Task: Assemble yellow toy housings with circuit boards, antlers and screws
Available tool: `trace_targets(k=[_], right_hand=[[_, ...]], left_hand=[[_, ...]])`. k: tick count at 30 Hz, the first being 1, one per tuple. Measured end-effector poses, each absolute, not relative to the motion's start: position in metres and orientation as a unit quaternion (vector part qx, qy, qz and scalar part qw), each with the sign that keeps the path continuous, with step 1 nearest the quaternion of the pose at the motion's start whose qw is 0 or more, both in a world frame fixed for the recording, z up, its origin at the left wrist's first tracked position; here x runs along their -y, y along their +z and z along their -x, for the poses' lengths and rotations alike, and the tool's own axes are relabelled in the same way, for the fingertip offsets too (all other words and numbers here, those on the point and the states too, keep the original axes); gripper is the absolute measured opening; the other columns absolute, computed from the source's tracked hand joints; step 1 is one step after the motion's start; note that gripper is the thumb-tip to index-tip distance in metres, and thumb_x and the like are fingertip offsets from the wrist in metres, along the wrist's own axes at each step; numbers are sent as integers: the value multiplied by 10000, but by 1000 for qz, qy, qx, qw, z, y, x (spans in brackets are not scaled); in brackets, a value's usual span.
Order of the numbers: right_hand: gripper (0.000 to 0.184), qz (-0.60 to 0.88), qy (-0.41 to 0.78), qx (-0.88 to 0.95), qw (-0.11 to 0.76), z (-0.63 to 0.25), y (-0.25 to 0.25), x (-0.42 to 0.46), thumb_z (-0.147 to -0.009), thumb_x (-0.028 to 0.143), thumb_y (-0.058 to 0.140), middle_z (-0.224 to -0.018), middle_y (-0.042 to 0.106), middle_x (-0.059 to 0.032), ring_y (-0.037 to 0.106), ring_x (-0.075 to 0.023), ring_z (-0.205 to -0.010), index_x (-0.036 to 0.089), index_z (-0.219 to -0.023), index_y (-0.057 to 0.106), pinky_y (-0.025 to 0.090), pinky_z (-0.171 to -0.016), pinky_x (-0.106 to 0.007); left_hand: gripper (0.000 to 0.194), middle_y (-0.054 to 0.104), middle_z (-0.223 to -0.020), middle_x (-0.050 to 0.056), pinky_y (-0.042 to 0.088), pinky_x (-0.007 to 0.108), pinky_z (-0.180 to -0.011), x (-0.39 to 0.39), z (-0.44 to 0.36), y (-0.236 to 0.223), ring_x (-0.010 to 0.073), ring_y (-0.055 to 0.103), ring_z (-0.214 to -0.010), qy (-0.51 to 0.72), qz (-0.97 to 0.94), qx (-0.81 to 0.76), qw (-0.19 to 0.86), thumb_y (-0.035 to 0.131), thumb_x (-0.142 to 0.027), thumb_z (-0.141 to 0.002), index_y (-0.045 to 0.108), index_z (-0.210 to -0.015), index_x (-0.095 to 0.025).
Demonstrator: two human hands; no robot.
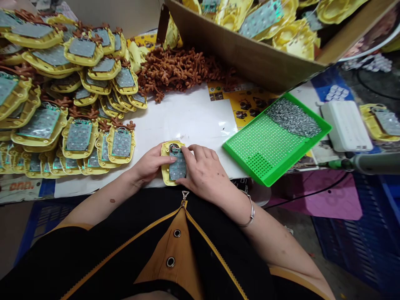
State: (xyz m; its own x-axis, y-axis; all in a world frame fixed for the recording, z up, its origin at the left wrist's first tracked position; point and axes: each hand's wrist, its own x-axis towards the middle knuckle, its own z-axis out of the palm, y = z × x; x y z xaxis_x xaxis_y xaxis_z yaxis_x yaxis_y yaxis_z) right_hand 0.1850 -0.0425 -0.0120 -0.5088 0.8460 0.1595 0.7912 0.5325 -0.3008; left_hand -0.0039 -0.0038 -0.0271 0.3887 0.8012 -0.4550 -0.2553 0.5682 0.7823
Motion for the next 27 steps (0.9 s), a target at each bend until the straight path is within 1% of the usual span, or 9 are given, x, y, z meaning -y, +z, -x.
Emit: trace_targets(k=[3,6,9,12,17,22,27], right_hand=[[788,478,102,863,130,-185,-10,42,-824,550,698,-1358,542,-274,565,-405,-1195,88,-1400,423,509,-948,-546],[832,483,108,860,125,-184,-10,42,-804,531,731,-1476,457,-283,522,-418,-1290,104,-1431,388,500,-986,-554],[854,484,117,858,125,-183,-11,41,-799,506,743,-1532,402,-287,488,-423,-1344,109,-1450,359,486,-1016,-571],[856,470,134,865,113,-184,-11,39,-788,483,756,-1544,387,-299,459,-432,-1378,97,-1442,361,475,-1033,-593],[875,458,159,867,113,-184,-9,37,-783,454,761,-1563,371,-286,450,-426,-1393,125,-1466,323,463,-1051,-611],[896,458,150,867,123,-183,-9,39,-770,460,775,-1544,392,-298,466,-429,-1379,107,-1461,327,477,-1037,-607],[847,460,116,871,125,-181,-7,42,-787,446,761,-1520,414,-323,471,-435,-1372,63,-1433,368,485,-1030,-582]], left_hand=[[424,711,-1000,32,474,370,-918,4,5,-28,202,633,-950,344,-325,-423,772,796,-152,-644,694,-1055,-177],[424,704,-987,28,479,357,-899,3,5,-28,189,631,-929,341,-330,-416,776,784,-148,-646,684,-1058,-176],[427,689,-959,19,483,330,-860,4,5,-26,169,620,-894,334,-339,-411,778,767,-139,-646,672,-1062,-171],[453,673,-960,13,482,313,-831,4,6,-26,164,608,-891,330,-346,-408,778,773,-144,-642,655,-1079,-172],[453,656,-959,20,478,314,-811,2,7,-26,174,600,-880,312,-370,-386,785,811,-208,-663,646,-1084,-176],[460,655,-955,27,475,314,-819,0,7,-25,180,597,-881,301,-396,-371,784,828,-240,-675,652,-1095,-175],[459,664,-976,28,479,312,-821,1,7,-25,179,603,-888,308,-402,-377,775,822,-235,-685,651,-1107,-176]])
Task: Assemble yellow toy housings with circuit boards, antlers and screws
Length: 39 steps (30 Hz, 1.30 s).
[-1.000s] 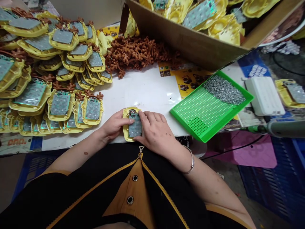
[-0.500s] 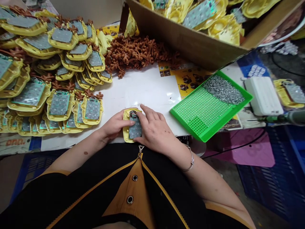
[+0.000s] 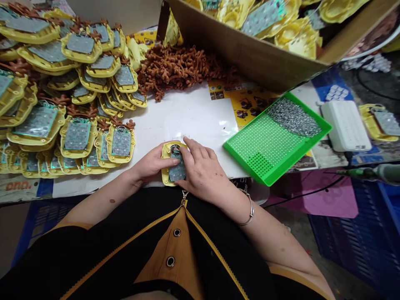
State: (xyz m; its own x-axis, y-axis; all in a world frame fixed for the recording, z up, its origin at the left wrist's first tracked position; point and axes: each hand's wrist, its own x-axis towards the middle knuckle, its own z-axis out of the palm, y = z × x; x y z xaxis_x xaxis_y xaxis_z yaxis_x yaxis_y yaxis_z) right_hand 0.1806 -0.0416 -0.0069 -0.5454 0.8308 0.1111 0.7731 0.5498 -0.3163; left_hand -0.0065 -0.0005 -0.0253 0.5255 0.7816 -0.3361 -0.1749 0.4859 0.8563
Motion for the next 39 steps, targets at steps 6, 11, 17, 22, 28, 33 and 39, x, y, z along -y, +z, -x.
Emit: trace_targets(k=[6,11,17,22,28,33,39], right_hand=[[826,468,87,870,129,-178,-8,44,-804,476,738,-1490,440,-345,504,-437,-1332,34,-1412,395,510,-980,-568],[781,469,69,868,151,-176,-10,46,-845,493,695,-1372,560,-303,562,-405,-1243,32,-1408,413,514,-971,-546],[765,467,70,861,188,-178,-13,42,-881,479,656,-1290,589,-278,577,-386,-1158,58,-1446,357,520,-944,-556],[775,436,99,870,205,-180,-18,39,-867,422,684,-1246,585,-256,570,-371,-1112,73,-1458,324,535,-934,-555],[871,470,198,832,218,-183,-23,36,-811,444,748,-1227,591,-232,587,-358,-1116,100,-1483,313,529,-951,-563],[911,479,307,792,222,-184,-27,30,-765,444,790,-1203,637,-180,641,-332,-1070,174,-1489,308,553,-910,-540],[791,475,263,811,217,-180,-24,33,-809,403,750,-1140,660,-174,654,-327,-1014,146,-1446,358,571,-868,-534]], left_hand=[[479,678,-1015,44,480,336,-878,2,7,-27,190,621,-935,321,-388,-411,760,827,-198,-677,626,-1112,-168],[420,686,-1007,41,487,355,-886,3,5,-29,190,627,-926,339,-373,-420,755,804,-198,-690,630,-1071,-166],[458,690,-1028,50,498,368,-877,3,4,-32,208,630,-950,378,-351,-431,741,822,-237,-675,628,-1084,-172],[514,683,-1029,36,497,368,-900,3,4,-33,202,624,-971,390,-343,-441,732,836,-216,-651,624,-1118,-181],[536,685,-1019,33,505,349,-894,3,2,-26,185,628,-955,396,-325,-444,735,832,-192,-641,611,-1129,-173],[570,693,-1060,51,510,380,-909,3,2,-24,221,641,-1014,395,-314,-438,744,831,-206,-642,595,-1160,-182],[564,690,-1082,51,504,385,-942,4,2,-27,223,634,-1051,393,-315,-446,740,816,-179,-654,611,-1180,-190]])
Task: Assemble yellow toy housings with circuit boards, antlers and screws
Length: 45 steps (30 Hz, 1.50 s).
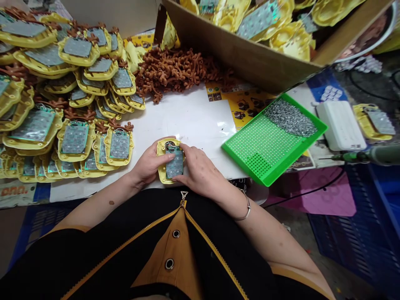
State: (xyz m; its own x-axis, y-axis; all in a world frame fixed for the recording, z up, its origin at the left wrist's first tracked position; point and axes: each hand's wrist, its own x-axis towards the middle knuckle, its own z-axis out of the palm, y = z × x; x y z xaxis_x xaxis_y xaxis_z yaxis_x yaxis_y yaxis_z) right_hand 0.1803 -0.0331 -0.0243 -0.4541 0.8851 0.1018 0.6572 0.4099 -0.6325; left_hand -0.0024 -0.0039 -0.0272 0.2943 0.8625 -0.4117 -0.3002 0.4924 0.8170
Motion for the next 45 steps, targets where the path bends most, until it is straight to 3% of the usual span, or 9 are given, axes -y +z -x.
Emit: trace_targets(k=[5,17,22,25,29,32,36,41,45], right_hand=[[766,461,222,826,236,-180,-28,37,-822,433,741,-1202,648,-230,661,-344,-1051,94,-1403,374,581,-867,-521],[738,476,175,828,240,-179,-30,41,-875,496,663,-1137,642,-209,647,-339,-1011,114,-1430,361,567,-870,-524],[870,477,185,828,229,-176,-25,41,-878,511,655,-1076,626,-174,640,-310,-942,118,-1528,230,588,-795,-478],[720,479,140,843,200,-173,-19,41,-913,451,623,-1064,627,-182,637,-303,-915,118,-1490,351,594,-784,-478],[573,443,45,870,212,-174,-16,45,-935,428,592,-1287,590,-299,631,-365,-1096,80,-1383,512,587,-867,-545],[464,403,36,881,246,-180,-18,48,-972,298,540,-1317,639,-245,651,-325,-1140,131,-1403,514,595,-897,-517],[500,390,42,861,324,-190,-19,47,-954,123,486,-1245,716,-153,694,-263,-1105,221,-1444,488,613,-895,-455],[374,468,73,788,393,-193,-6,43,-966,167,504,-1052,771,-93,748,-239,-913,265,-1322,569,642,-779,-424],[248,525,168,710,438,-193,-1,34,-991,289,513,-1044,757,-93,746,-224,-858,245,-1220,598,643,-738,-412]], left_hand=[[577,688,-1062,40,495,383,-959,5,2,-28,204,635,-1020,384,-320,-441,745,822,-174,-660,614,-1197,-198],[601,689,-1007,24,498,356,-914,4,3,-25,185,637,-953,374,-326,-438,750,844,-193,-640,600,-1189,-192],[505,694,-1001,32,494,379,-920,2,0,-25,205,643,-967,391,-293,-461,741,813,-197,-663,613,-1126,-179],[472,699,-995,26,485,382,-950,0,-2,-24,199,648,-976,408,-268,-474,733,790,-159,-672,612,-1108,-175],[477,707,-955,16,501,357,-912,-1,0,-22,182,657,-911,402,-259,-462,747,845,-182,-645,618,-1065,-167],[465,714,-932,19,509,341,-890,-1,3,-22,181,665,-885,401,-264,-438,760,869,-362,-687,637,-1042,-170],[500,742,-937,69,520,349,-905,-1,3,-24,227,694,-951,397,-252,-417,778,713,-610,-801,683,-1017,-161],[350,759,-902,58,543,315,-797,-2,-1,-23,188,698,-814,376,-218,-436,788,734,-469,-832,723,-987,-155],[300,753,-834,54,547,293,-671,-1,-1,-19,172,688,-699,338,-220,-431,807,766,-393,-806,724,-968,-144]])
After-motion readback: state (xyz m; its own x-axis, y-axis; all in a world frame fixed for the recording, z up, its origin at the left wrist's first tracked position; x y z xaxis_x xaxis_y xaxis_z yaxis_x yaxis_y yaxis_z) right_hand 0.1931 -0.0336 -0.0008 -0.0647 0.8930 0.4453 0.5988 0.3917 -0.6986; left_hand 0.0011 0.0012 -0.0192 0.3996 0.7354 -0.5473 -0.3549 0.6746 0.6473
